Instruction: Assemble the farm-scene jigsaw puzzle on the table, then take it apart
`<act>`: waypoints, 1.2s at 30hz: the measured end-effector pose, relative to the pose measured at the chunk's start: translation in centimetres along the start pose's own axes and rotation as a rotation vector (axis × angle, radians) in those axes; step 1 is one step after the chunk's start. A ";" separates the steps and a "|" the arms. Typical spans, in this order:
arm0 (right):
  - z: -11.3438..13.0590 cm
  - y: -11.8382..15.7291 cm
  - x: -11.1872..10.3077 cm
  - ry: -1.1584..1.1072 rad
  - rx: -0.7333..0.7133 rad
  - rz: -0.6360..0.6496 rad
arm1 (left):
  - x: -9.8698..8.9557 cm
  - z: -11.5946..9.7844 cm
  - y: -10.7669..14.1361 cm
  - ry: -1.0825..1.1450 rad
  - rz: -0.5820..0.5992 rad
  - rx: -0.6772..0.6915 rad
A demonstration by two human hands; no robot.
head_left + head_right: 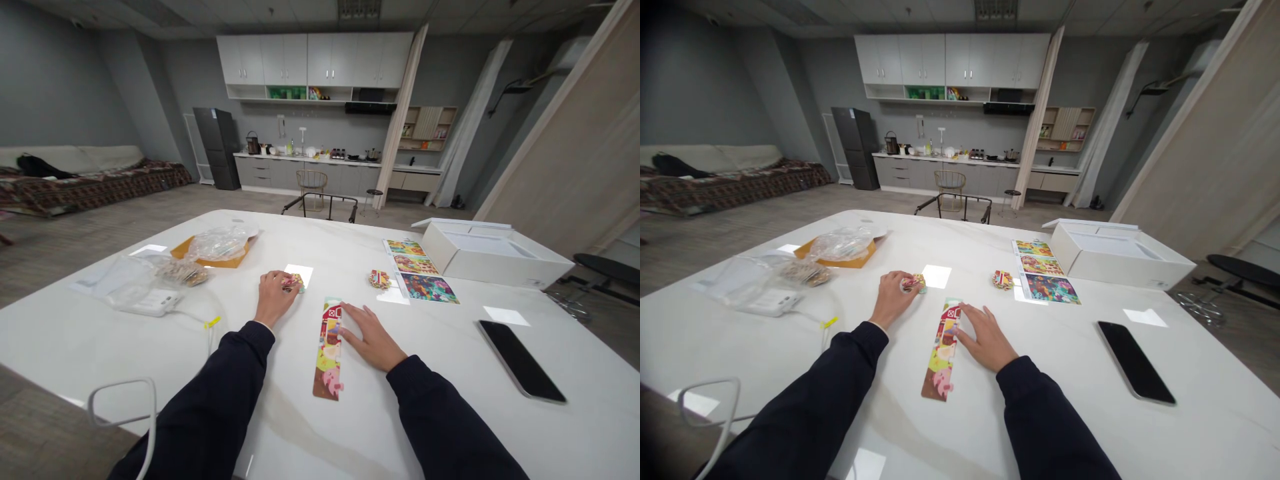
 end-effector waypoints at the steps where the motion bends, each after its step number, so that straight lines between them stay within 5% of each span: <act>1: 0.0 0.0 0.0 0.002 0.004 0.002 | 0.1 0.0 0.0 0.004 -0.001 0.009; 14: 0.2 0.1 -0.2 -0.025 0.002 -0.019 | 0.0 0.2 0.0 0.080 -0.020 0.033; 20: 0.0 0.1 -0.2 -0.043 -0.001 -0.020 | -1.8 -1.6 0.0 0.115 -0.030 0.105; 23: -0.5 0.0 -0.3 -0.092 0.008 -0.064 | -2.7 -5.0 2.0 0.269 0.134 0.259; 27: -1.0 0.0 -0.7 -0.184 -0.001 -0.135 | -2.6 -11.0 7.8 0.466 0.575 0.542; 31: -0.4 0.0 -0.6 -0.139 -0.053 -0.082 | -2.3 -13.7 12.3 0.487 0.705 0.602; 36: 0.5 -0.2 0.0 -0.046 -0.124 0.047 | -1.8 -14.1 13.9 0.394 0.735 0.609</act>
Point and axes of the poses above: each hand's wrist, its own y-axis away from the middle knuckle, its own x-axis out of the palm, z = x × y, the point moved 5 cm from there along -y, towards the middle knuckle, and after that the axes turned 12 degrees about z, right-handed, at the moved point
